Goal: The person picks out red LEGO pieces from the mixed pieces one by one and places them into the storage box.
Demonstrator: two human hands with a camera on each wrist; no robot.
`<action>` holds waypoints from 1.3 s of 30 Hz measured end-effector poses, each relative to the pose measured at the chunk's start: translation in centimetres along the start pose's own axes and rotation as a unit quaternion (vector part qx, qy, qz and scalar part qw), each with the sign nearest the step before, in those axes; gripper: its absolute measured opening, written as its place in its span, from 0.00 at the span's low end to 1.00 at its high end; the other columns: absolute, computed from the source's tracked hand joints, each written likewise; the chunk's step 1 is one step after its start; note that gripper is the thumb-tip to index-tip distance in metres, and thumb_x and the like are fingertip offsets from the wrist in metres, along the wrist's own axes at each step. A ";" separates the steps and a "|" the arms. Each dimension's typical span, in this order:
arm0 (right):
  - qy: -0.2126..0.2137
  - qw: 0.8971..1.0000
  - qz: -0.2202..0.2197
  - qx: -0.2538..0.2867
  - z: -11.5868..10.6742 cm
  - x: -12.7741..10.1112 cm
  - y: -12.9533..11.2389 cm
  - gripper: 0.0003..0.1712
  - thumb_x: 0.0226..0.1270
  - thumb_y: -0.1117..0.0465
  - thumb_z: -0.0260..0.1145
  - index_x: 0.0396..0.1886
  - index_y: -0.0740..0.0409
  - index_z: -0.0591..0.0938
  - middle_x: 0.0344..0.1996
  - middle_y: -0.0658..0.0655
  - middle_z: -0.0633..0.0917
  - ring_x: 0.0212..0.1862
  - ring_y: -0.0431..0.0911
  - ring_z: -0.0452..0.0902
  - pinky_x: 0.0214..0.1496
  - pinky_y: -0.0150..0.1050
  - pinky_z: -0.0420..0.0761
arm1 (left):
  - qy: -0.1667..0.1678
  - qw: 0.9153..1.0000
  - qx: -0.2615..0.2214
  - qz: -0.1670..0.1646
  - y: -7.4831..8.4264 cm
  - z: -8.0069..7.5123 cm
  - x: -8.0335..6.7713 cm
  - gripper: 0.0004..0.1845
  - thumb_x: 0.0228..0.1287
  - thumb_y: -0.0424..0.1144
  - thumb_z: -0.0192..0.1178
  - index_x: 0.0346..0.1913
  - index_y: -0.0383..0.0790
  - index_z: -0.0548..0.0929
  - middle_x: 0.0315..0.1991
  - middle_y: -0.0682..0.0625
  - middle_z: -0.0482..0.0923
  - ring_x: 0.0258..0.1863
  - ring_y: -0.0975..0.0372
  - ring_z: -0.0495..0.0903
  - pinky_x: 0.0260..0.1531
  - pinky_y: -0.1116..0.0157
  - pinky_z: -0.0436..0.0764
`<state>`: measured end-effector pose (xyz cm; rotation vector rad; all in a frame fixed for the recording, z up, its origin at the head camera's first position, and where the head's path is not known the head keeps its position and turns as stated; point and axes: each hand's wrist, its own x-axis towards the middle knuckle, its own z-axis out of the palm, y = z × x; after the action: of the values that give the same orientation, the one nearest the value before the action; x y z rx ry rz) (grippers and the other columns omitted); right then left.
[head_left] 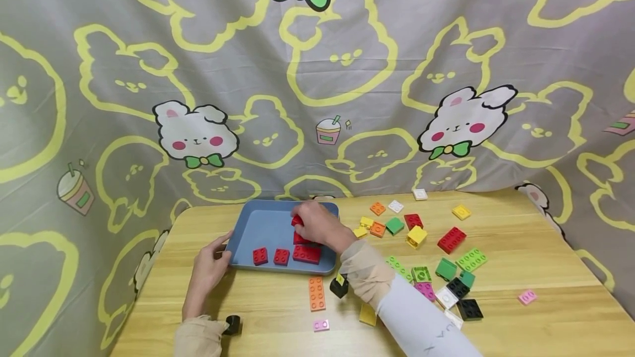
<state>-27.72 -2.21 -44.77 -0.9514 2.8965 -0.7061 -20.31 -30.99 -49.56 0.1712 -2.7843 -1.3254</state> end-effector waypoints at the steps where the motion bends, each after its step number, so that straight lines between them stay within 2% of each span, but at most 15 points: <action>1: -0.008 1.000 -0.001 0.003 0.1 0.1 -0.3 0.16 0.68 0.64 0.68 0.54 0.61 0.87 0.46 0.57 0.87 0.46 0.47 0.81 0.45 0.37 0.82 | 0.001 1.000 0.000 0.000 0.0 0.0 0.0 0.29 0.68 0.26 0.50 0.73 0.36 0.74 0.56 0.26 0.79 0.47 0.47 0.82 0.31 0.70 0.82; 6: -0.027 1.000 -0.009 0.013 0.8 0.5 -1.3 0.19 0.67 0.64 0.67 0.56 0.61 0.87 0.48 0.57 0.87 0.43 0.44 0.80 0.40 0.32 0.81 | 0.004 1.000 0.000 -0.002 -0.1 0.0 -0.1 0.29 0.68 0.26 0.51 0.73 0.36 0.74 0.56 0.26 0.79 0.47 0.47 0.83 0.31 0.70 0.82; 14: -0.027 0.999 -0.023 -0.002 2.2 0.8 -1.8 0.18 0.70 0.62 0.69 0.57 0.61 0.87 0.51 0.56 0.87 0.50 0.45 0.81 0.48 0.33 0.81 | 0.004 1.000 -0.003 0.002 -0.1 0.0 -0.3 0.28 0.68 0.26 0.51 0.72 0.34 0.75 0.55 0.26 0.79 0.48 0.45 0.83 0.32 0.68 0.83; 23: -0.030 0.998 -0.050 -0.021 3.2 1.6 -2.7 0.16 0.70 0.63 0.70 0.55 0.60 0.88 0.48 0.56 0.88 0.50 0.43 0.83 0.47 0.31 0.81 | 0.003 1.000 -0.002 -0.004 -0.3 0.0 -0.1 0.29 0.68 0.26 0.51 0.72 0.35 0.75 0.57 0.26 0.79 0.48 0.46 0.83 0.32 0.67 0.83; 26: -0.036 0.998 -0.056 -0.024 3.5 1.9 -3.1 0.14 0.69 0.63 0.71 0.53 0.60 0.88 0.45 0.55 0.88 0.46 0.42 0.83 0.44 0.30 0.80 | 0.003 1.000 -0.001 -0.004 -0.3 0.0 -0.1 0.29 0.68 0.26 0.51 0.72 0.35 0.75 0.56 0.26 0.79 0.48 0.45 0.83 0.32 0.67 0.84; 31: -0.049 0.996 -0.057 -0.047 3.9 2.4 -3.5 0.09 0.68 0.63 0.72 0.46 0.57 0.90 0.39 0.52 0.88 0.41 0.41 0.82 0.41 0.28 0.78 | 0.007 1.000 -0.003 -0.002 -0.4 0.0 0.0 0.29 0.68 0.26 0.51 0.72 0.35 0.75 0.56 0.26 0.79 0.49 0.44 0.83 0.33 0.67 0.84; 39: -0.074 0.995 -0.040 -0.061 4.3 3.1 -3.9 0.11 0.67 0.65 0.72 0.49 0.56 0.90 0.44 0.52 0.89 0.48 0.43 0.84 0.47 0.30 0.81 | 0.003 1.000 -0.006 0.002 -0.1 0.0 0.2 0.29 0.68 0.26 0.51 0.72 0.35 0.75 0.57 0.26 0.79 0.48 0.45 0.82 0.32 0.68 0.83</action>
<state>-27.47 -8.50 -46.57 -1.0871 2.8111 -0.4451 -20.48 -31.05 -49.66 0.1678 -2.7704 -1.3383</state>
